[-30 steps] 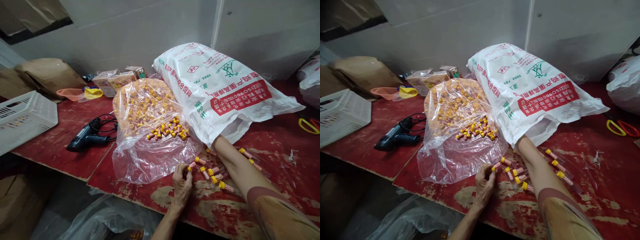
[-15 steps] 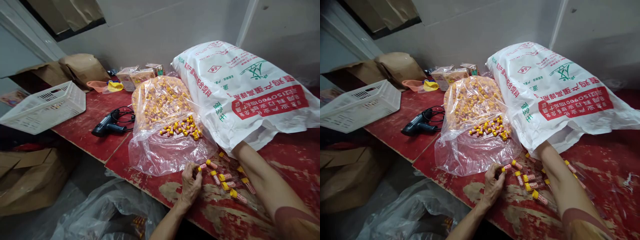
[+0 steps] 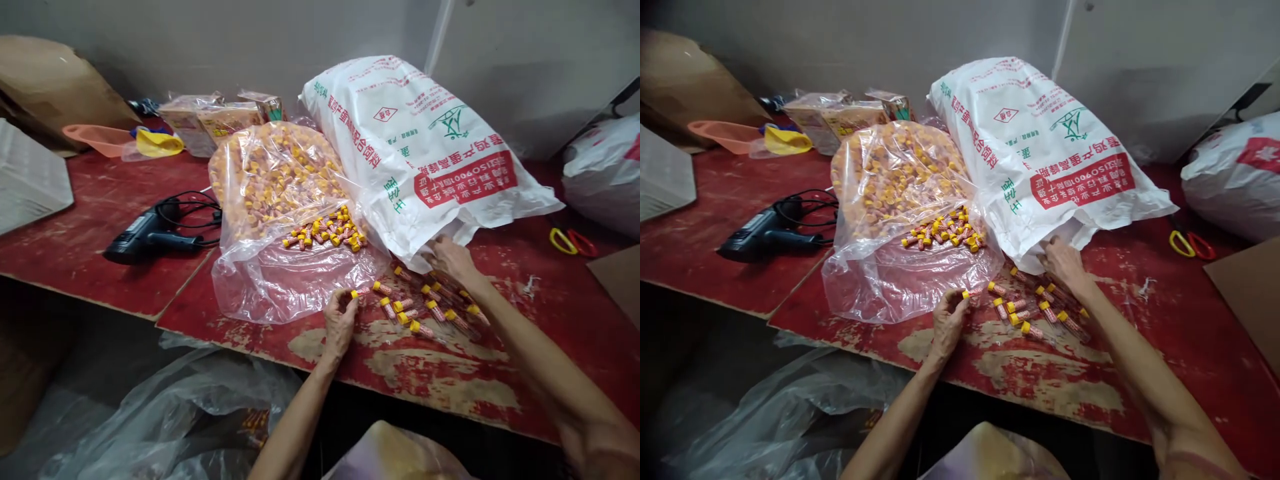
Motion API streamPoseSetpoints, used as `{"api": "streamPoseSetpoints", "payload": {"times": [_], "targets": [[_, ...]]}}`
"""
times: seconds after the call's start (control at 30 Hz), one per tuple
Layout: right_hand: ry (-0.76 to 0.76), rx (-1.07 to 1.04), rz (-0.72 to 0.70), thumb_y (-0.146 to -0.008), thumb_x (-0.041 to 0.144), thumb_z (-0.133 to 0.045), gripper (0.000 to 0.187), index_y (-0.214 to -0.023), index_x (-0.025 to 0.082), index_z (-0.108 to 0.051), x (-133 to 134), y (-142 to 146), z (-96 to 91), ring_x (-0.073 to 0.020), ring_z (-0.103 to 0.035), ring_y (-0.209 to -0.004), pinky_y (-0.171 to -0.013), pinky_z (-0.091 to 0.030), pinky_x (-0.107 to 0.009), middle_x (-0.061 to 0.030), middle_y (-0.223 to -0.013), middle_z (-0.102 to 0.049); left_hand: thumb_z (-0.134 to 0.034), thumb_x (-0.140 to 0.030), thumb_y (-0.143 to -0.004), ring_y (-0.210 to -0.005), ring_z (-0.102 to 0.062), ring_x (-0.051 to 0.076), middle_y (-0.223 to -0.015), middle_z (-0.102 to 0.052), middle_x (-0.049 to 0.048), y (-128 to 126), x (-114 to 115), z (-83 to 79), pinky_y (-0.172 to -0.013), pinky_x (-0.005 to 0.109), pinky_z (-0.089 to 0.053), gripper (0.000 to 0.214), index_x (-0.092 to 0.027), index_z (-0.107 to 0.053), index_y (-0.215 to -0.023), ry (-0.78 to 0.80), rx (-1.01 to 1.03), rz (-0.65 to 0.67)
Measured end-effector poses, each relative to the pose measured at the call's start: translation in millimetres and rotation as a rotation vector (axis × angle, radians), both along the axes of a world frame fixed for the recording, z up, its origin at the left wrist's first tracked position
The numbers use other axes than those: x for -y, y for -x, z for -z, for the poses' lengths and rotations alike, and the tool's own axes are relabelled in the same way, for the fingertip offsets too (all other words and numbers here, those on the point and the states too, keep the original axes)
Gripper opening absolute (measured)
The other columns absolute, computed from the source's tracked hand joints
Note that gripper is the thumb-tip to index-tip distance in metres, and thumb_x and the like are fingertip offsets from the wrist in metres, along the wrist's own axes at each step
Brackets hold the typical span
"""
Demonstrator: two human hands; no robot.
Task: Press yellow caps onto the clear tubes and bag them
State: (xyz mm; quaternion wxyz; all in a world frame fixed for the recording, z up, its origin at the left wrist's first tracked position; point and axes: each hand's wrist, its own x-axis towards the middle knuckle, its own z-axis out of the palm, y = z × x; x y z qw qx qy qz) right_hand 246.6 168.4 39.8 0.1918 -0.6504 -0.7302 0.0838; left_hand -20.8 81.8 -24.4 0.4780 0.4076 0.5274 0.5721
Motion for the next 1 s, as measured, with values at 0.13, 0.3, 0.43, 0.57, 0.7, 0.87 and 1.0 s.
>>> {"api": "streamPoseSetpoints", "payload": {"times": [0.13,0.3,0.43,0.57,0.7,0.87,1.0], "targets": [[0.139,-0.17,-0.283,-0.09,0.035,-0.052,0.03,-0.114,0.023,-0.065,81.4,2.8,-6.9,-0.0202,-0.063,-0.089,-0.079,-0.05,-0.032,-0.0065,-0.102,-0.067,-0.07,-0.034,-0.072,-0.062,-0.057,0.011,-0.076,-0.063,0.0005,-10.5,13.9,-12.7,-0.062,0.022,-0.045,0.028,-0.017,-0.065,-0.093,0.031,0.14,0.166],[0.158,-0.362,-0.388,-0.094,0.037,-0.047,0.034,-0.122,0.024,-0.059,135.0,28.0,-5.1,-0.0209,-0.059,-0.106,-0.092,-0.047,-0.037,-0.0073,-0.117,-0.064,-0.071,-0.033,-0.073,-0.072,-0.06,0.013,-0.088,-0.067,0.0031,-32.1,41.9,-29.5,-0.068,0.024,-0.048,0.029,-0.019,-0.069,-0.098,0.083,0.226,0.291],[0.08,-0.37,-0.403,-0.095,0.031,-0.045,0.03,-0.119,0.021,-0.059,147.3,47.4,6.3,-0.019,-0.06,-0.102,-0.087,-0.049,-0.034,-0.0083,-0.111,-0.065,-0.066,-0.032,-0.079,-0.082,-0.062,0.016,-0.094,-0.066,0.0052,-39.9,60.2,-32.0,-0.076,0.027,-0.049,0.026,-0.02,-0.071,-0.101,0.063,0.153,0.328],[-0.055,-0.327,-0.338,-0.094,0.027,-0.043,0.026,-0.111,0.018,-0.06,168.1,68.2,17.8,-0.0195,-0.063,-0.092,-0.081,-0.051,-0.034,-0.0098,-0.101,-0.068,-0.055,-0.026,-0.086,-0.103,-0.058,0.019,-0.107,-0.065,0.0068,-42.2,81.2,-35.8,-0.093,0.03,-0.042,0.027,-0.023,-0.07,-0.109,-0.037,0.021,0.318],[-0.024,-0.329,-0.165,-0.093,0.029,-0.044,0.022,-0.099,0.018,-0.062,196.5,75.9,18.7,-0.0168,-0.066,-0.078,-0.071,-0.05,-0.027,-0.007,-0.09,-0.07,-0.048,-0.019,-0.088,-0.105,-0.057,0.02,-0.108,-0.063,0.0073,-42.3,98.6,-37.8,-0.094,0.031,-0.041,0.033,-0.023,-0.067,-0.115,-0.067,-0.024,0.466],[0.333,0.053,-0.076,-0.091,0.031,-0.046,0.024,-0.099,0.018,-0.063,211.2,58.9,1.7,-0.0203,-0.067,-0.073,-0.063,-0.046,-0.027,-0.0066,-0.082,-0.071,-0.045,-0.008,-0.081,-0.083,-0.057,0.019,-0.087,-0.062,0.0078,-43.4,101.7,-29.3,-0.077,0.029,-0.044,0.032,-0.018,-0.072,-0.096,-0.125,-0.312,0.725],[0.57,0.521,-0.136,-0.088,0.023,-0.045,0.026,-0.101,0.013,-0.065,203.3,51.9,-14.6,-0.0256,-0.069,-0.076,-0.061,-0.045,-0.029,-0.0142,-0.081,-0.072,-0.045,-0.01,-0.081,-0.078,-0.057,0.018,-0.082,-0.062,0.0076,-40.3,97.9,-22.8,-0.073,0.029,-0.044,0.028,-0.017,-0.071,-0.089,-0.101,-0.422,0.707]]}}
